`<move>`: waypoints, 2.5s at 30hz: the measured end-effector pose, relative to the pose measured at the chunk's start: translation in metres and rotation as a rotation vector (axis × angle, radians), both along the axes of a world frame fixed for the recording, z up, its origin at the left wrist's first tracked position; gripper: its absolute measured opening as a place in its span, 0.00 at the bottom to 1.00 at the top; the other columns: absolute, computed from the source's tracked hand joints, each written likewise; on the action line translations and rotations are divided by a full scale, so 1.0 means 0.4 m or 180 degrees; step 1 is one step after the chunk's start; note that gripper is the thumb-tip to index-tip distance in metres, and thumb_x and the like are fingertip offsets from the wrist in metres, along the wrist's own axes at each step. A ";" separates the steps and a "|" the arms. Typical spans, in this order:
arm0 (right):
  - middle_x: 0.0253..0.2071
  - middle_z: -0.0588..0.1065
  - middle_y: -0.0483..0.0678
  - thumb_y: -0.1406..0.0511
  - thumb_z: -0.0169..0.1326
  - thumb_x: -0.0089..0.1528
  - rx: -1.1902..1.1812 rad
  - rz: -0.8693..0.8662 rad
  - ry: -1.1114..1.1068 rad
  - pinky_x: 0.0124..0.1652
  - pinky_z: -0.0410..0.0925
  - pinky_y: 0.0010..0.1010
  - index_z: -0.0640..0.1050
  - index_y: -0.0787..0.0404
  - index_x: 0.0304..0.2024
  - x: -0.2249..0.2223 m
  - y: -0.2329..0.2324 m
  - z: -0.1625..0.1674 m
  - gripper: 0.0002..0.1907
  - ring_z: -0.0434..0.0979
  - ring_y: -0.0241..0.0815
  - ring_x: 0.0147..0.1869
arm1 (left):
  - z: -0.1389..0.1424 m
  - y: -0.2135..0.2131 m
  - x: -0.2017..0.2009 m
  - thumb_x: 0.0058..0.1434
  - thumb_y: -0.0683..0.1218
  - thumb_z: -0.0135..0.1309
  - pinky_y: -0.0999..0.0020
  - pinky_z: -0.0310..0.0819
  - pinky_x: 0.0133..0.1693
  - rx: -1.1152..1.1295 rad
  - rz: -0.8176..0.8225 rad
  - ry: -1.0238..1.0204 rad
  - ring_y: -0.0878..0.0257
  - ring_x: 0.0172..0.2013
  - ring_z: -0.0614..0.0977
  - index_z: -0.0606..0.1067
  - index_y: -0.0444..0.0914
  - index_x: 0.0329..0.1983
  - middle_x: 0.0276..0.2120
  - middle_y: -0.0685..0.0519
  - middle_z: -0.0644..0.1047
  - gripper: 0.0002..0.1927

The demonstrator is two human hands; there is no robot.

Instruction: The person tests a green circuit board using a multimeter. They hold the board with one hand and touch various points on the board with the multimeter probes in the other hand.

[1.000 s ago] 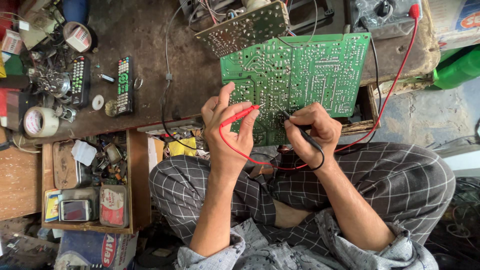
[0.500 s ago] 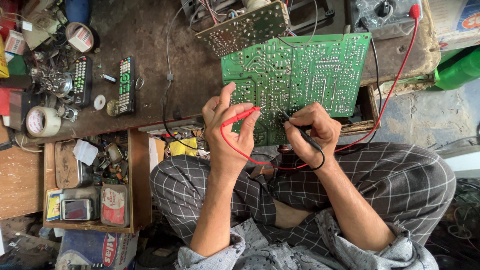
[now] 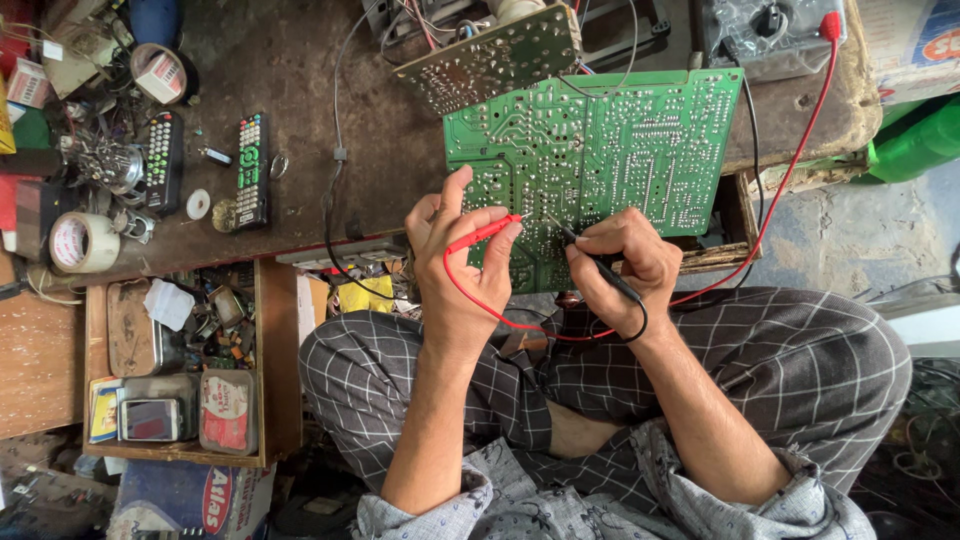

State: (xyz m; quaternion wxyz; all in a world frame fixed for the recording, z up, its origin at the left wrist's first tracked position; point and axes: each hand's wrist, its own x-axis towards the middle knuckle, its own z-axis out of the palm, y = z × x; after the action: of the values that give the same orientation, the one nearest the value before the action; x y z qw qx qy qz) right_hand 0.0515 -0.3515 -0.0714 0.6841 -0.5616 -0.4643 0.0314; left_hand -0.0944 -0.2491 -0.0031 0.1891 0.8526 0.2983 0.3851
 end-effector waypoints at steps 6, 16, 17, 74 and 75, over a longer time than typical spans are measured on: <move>0.34 0.78 0.48 0.77 0.63 0.57 0.0019 -0.0001 -0.0010 0.39 0.68 0.29 0.77 0.63 0.33 -0.004 0.003 0.007 0.08 0.77 0.39 0.37 | 0.000 0.000 -0.002 0.62 0.44 0.66 0.57 0.73 0.58 0.0050 -0.0002 0.0020 0.50 0.58 0.72 0.81 0.36 0.40 0.65 0.49 0.73 0.08; 0.34 0.78 0.49 0.77 0.62 0.53 -0.0001 0.0040 -0.0152 0.38 0.69 0.29 0.78 0.63 0.32 0.018 0.005 0.033 0.09 0.78 0.40 0.36 | 0.009 0.003 0.018 0.60 0.40 0.67 0.55 0.71 0.57 0.0252 0.0028 0.0051 0.47 0.56 0.73 0.80 0.36 0.40 0.64 0.48 0.73 0.08; 0.33 0.79 0.48 0.77 0.63 0.53 0.0028 0.0023 -0.0152 0.37 0.68 0.29 0.78 0.63 0.32 0.020 0.007 0.035 0.09 0.77 0.40 0.36 | 0.010 0.003 0.020 0.60 0.40 0.67 0.55 0.72 0.57 0.0204 0.0025 0.0036 0.47 0.56 0.73 0.80 0.36 0.40 0.64 0.48 0.73 0.08; 0.39 0.79 0.50 0.77 0.63 0.58 0.0072 0.0095 0.0156 0.42 0.69 0.28 0.78 0.66 0.39 0.005 -0.006 -0.013 0.09 0.78 0.40 0.42 | -0.003 -0.030 0.056 0.66 0.44 0.63 0.58 0.72 0.58 -0.0139 0.0547 -0.0377 0.52 0.56 0.75 0.78 0.37 0.44 0.59 0.50 0.77 0.08; 0.39 0.79 0.50 0.77 0.63 0.58 0.0070 0.0084 0.0151 0.42 0.69 0.28 0.78 0.66 0.40 0.005 -0.006 -0.013 0.09 0.78 0.41 0.42 | -0.003 -0.031 0.058 0.66 0.44 0.63 0.58 0.72 0.58 -0.0147 0.0583 -0.0388 0.52 0.56 0.75 0.79 0.37 0.44 0.58 0.50 0.77 0.07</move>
State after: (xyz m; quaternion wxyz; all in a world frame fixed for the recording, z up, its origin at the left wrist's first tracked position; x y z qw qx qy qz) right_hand 0.0536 -0.3538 -0.0768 0.7006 -0.5470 -0.4556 0.0487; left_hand -0.0710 -0.2615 -0.0043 0.1905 0.7923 0.3716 0.4449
